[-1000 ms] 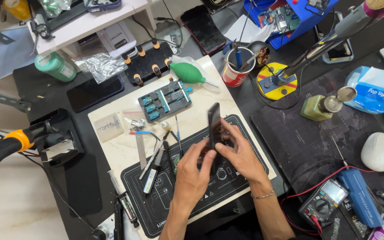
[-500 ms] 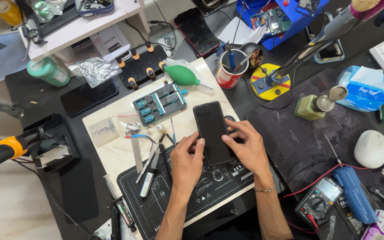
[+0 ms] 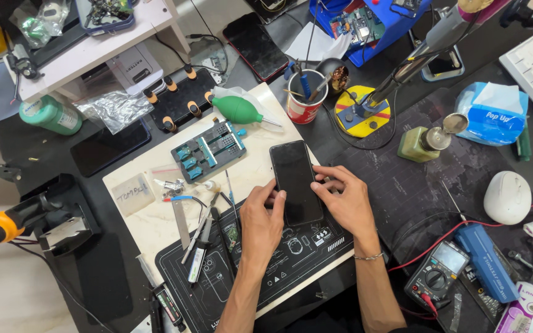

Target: The person closes the back of a black smartphone by hand and then picks up a red smartphone to continue working on it.

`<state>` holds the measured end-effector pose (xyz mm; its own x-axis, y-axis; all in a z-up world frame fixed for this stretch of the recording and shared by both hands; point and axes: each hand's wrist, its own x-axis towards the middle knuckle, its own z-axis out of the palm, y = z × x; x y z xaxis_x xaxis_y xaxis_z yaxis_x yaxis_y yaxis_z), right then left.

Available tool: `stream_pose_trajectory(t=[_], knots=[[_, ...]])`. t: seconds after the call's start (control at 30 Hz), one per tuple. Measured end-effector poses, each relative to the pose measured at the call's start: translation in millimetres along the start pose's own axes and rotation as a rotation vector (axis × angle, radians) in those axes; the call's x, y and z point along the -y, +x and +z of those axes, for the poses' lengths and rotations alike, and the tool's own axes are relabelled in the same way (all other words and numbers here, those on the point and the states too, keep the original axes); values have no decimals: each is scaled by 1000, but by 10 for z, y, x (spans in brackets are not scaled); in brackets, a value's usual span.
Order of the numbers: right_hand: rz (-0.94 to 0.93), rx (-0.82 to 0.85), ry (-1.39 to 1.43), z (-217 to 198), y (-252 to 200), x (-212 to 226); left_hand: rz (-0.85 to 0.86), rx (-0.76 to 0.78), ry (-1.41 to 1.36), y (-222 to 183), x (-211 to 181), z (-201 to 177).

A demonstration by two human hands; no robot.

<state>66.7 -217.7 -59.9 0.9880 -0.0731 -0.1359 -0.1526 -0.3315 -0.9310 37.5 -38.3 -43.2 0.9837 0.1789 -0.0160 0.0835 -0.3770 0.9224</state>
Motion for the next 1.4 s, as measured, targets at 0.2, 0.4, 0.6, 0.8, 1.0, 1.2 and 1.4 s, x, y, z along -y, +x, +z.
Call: stream_pose_trajectory(t=[0.2,0.4,0.6,0.8,1.0,1.2,1.4], knots=[[70,2,282,-30,-70,-132,35,44,29,95,-52,4],[103,-111,548,-121,-288,-261,95,127,54,201,-195,141],[84,-158,604,-367,-527,-363,165,262,22,301,-292,426],[119,-126,703,-494,-643,-418,326,293,132,412,-340,669],[172,-120,731,-577,-798,-361,397,353,242,452,-390,788],[168,-121,695,-613,-871,-353,401,424,268,457,-408,806],[172,-140,721,-642,-792,-456,451,369,278,452,-422,919]])
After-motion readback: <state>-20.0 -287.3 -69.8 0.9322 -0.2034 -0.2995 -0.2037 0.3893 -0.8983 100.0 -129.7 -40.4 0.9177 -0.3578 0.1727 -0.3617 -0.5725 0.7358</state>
